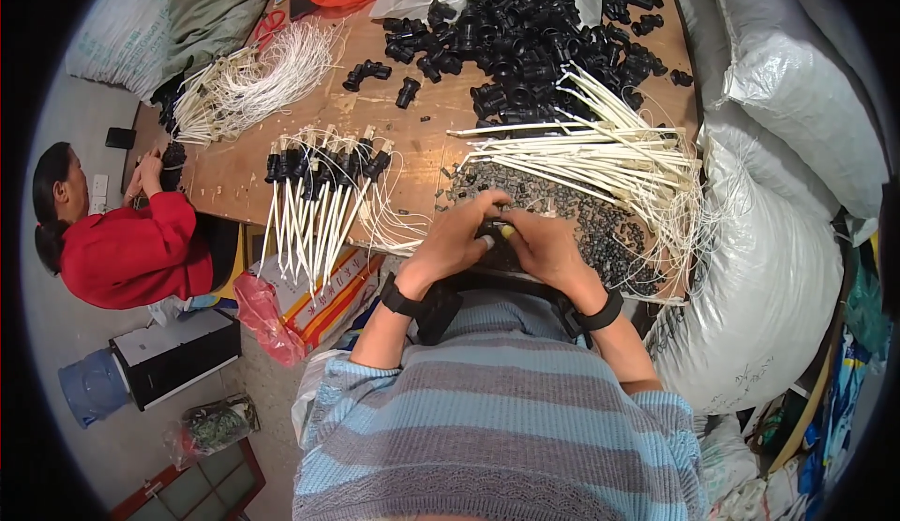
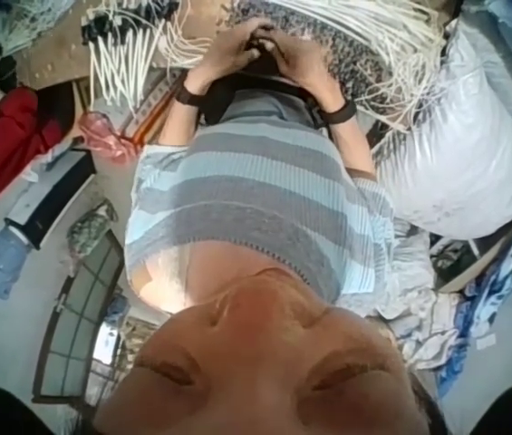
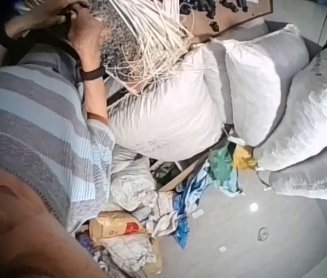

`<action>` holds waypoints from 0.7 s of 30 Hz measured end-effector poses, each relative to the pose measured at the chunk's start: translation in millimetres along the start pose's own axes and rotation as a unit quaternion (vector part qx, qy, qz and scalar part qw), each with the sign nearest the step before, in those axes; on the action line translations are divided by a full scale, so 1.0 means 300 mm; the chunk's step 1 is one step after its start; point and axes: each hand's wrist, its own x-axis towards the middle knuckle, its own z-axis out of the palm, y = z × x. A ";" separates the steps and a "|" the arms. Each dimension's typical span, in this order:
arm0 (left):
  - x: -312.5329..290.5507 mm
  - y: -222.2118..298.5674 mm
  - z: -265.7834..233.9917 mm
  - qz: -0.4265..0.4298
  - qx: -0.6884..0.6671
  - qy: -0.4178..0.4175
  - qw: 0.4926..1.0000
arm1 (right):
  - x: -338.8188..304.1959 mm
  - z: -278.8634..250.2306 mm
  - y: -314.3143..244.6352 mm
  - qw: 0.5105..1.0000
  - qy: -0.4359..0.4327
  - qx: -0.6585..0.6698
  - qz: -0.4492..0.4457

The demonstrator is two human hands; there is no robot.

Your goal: Assembling electrical wiring harnesses by inserting wires into connectors.

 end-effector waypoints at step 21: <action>-0.038 -0.084 0.027 0.222 -0.032 0.153 0.962 | -0.010 0.012 -0.051 0.991 0.067 0.117 0.007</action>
